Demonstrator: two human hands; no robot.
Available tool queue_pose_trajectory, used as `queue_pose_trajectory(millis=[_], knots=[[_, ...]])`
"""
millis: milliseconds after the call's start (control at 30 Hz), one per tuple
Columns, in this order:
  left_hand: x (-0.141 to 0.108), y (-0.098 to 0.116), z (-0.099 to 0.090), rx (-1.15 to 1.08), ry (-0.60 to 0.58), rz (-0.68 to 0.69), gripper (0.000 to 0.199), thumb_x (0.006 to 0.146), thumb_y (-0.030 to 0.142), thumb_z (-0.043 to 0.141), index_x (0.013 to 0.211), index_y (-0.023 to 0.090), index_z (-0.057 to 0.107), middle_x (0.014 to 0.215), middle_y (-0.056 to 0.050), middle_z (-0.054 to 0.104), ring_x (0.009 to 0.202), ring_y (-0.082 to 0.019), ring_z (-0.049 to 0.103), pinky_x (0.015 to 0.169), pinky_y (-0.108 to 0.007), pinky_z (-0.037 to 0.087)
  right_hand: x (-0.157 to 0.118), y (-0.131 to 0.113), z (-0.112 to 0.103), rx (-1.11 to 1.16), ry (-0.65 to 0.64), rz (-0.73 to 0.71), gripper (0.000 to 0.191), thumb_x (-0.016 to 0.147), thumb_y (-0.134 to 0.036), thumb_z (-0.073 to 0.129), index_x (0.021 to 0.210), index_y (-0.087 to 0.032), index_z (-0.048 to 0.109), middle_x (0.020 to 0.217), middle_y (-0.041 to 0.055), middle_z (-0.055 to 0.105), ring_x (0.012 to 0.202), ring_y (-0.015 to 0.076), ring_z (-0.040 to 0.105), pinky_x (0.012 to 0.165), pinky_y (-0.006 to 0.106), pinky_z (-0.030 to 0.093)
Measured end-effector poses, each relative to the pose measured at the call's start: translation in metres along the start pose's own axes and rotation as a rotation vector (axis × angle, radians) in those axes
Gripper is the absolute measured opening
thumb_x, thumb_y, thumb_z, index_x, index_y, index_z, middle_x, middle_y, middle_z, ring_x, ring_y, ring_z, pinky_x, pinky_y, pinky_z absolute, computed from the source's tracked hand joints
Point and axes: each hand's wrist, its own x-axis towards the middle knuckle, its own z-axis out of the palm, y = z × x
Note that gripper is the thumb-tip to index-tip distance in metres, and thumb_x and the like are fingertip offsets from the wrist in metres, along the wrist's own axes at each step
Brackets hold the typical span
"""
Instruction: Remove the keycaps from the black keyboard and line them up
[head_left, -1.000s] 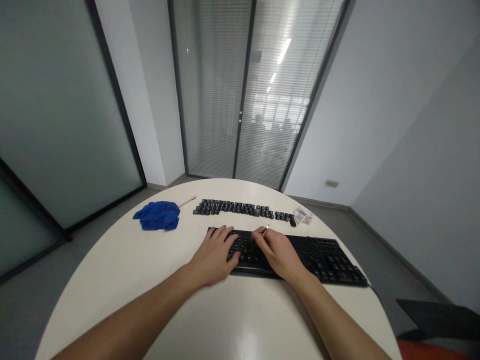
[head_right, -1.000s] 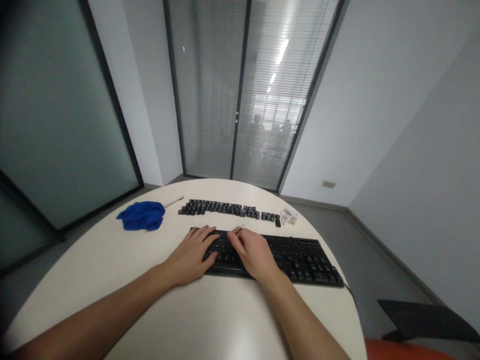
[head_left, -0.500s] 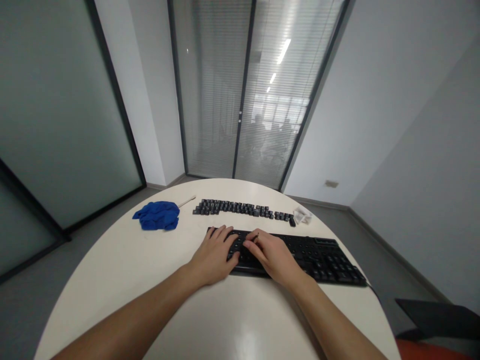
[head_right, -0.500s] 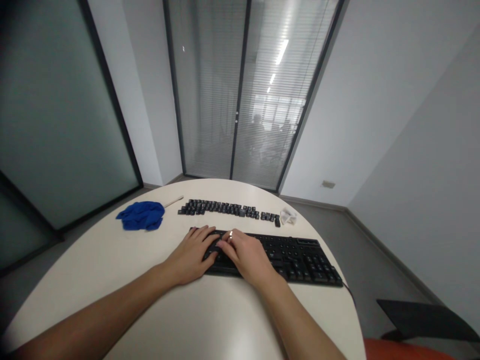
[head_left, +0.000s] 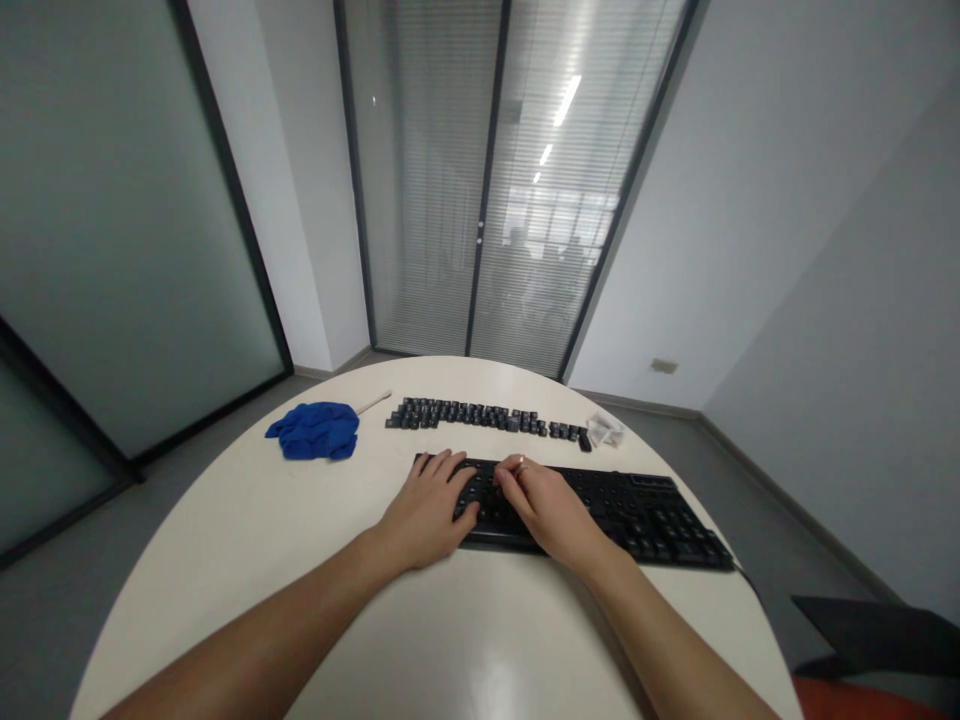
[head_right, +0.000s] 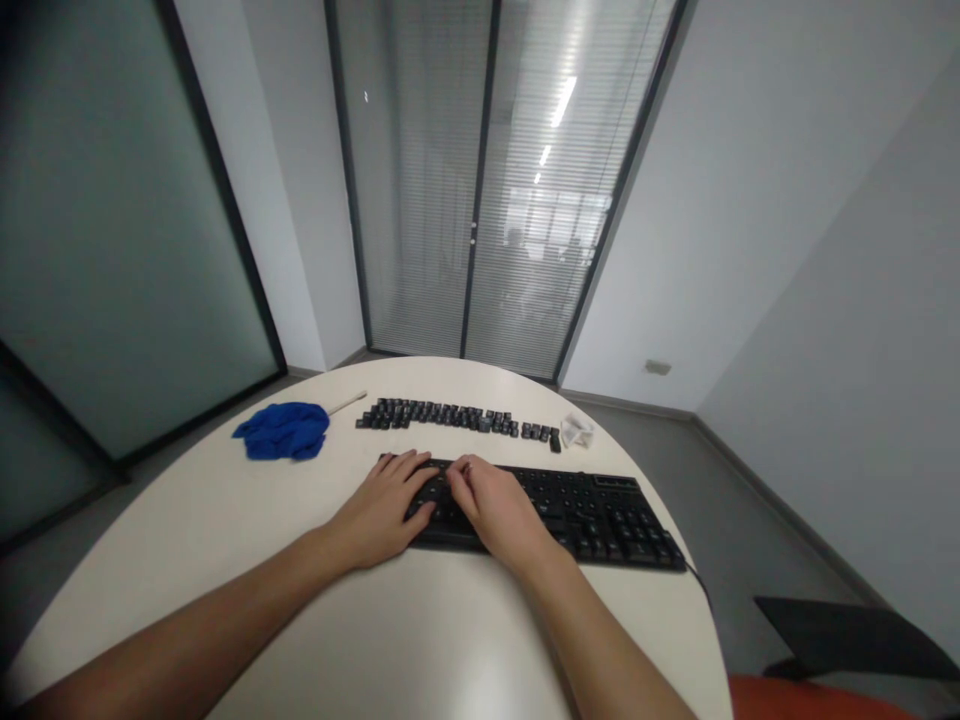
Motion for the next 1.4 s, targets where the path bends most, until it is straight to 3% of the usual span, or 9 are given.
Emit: queue_pose_trajectory(millis=[267, 500, 800, 1000, 1400], knots=[[0.0, 0.0, 0.0, -0.007, 0.007, 0.003, 0.044, 0.092, 0.038, 0.047, 0.132, 0.021, 0.053, 0.145, -0.012, 0.047, 0.136, -0.033, 0.038, 0.113, -0.056, 0.025, 0.004, 0.012, 0.007, 0.174, 0.019, 0.093, 0.03, 0.1, -0.037, 0.038, 0.088, -0.02, 0.058, 0.079, 0.0035, 0.067, 0.075, 0.0177, 0.062, 0.072, 0.027, 0.044], [-0.002, 0.0, 0.0, -0.001, 0.06, 0.062, 0.04, 0.092, 0.034, 0.047, 0.13, 0.024, 0.056, 0.143, -0.01, 0.05, 0.133, -0.033, 0.042, 0.113, -0.056, 0.026, 0.002, 0.02, -0.001, 0.28, 0.012, 0.08, 0.031, 0.094, -0.047, 0.049, 0.097, -0.019, 0.062, 0.079, 0.0017, 0.065, 0.07, 0.0161, 0.059, 0.067, 0.027, 0.046], [-0.001, 0.009, -0.006, -0.072, 0.12, 0.175, 0.03, 0.091, 0.022, 0.049, 0.116, 0.019, 0.066, 0.123, -0.007, 0.067, 0.113, -0.023, 0.06, 0.104, -0.042, 0.044, 0.001, 0.019, -0.005, 0.291, 0.077, 0.115, 0.032, 0.099, -0.048, 0.037, 0.092, -0.021, 0.054, 0.062, -0.0028, 0.056, 0.058, 0.0156, 0.056, 0.061, 0.027, 0.044], [0.0, 0.01, -0.003, -0.099, 0.096, 0.153, 0.028, 0.095, 0.024, 0.047, 0.114, 0.02, 0.068, 0.121, -0.005, 0.068, 0.109, -0.022, 0.063, 0.098, -0.039, 0.05, 0.003, 0.027, 0.004, 0.327, 0.062, 0.165, 0.028, 0.1, -0.046, 0.031, 0.095, -0.023, 0.045, 0.061, -0.0041, 0.057, 0.053, 0.0158, 0.057, 0.057, 0.028, 0.044], [0.0, 0.009, -0.005, -0.198, 0.119, 0.119, 0.025, 0.091, 0.022, 0.053, 0.112, 0.022, 0.066, 0.115, -0.005, 0.069, 0.105, -0.022, 0.064, 0.096, -0.039, 0.051, 0.007, 0.038, 0.009, 0.425, 0.112, 0.252, 0.032, 0.098, -0.052, 0.034, 0.094, -0.023, 0.047, 0.059, -0.0042, 0.058, 0.053, 0.0162, 0.058, 0.056, 0.028, 0.046]])
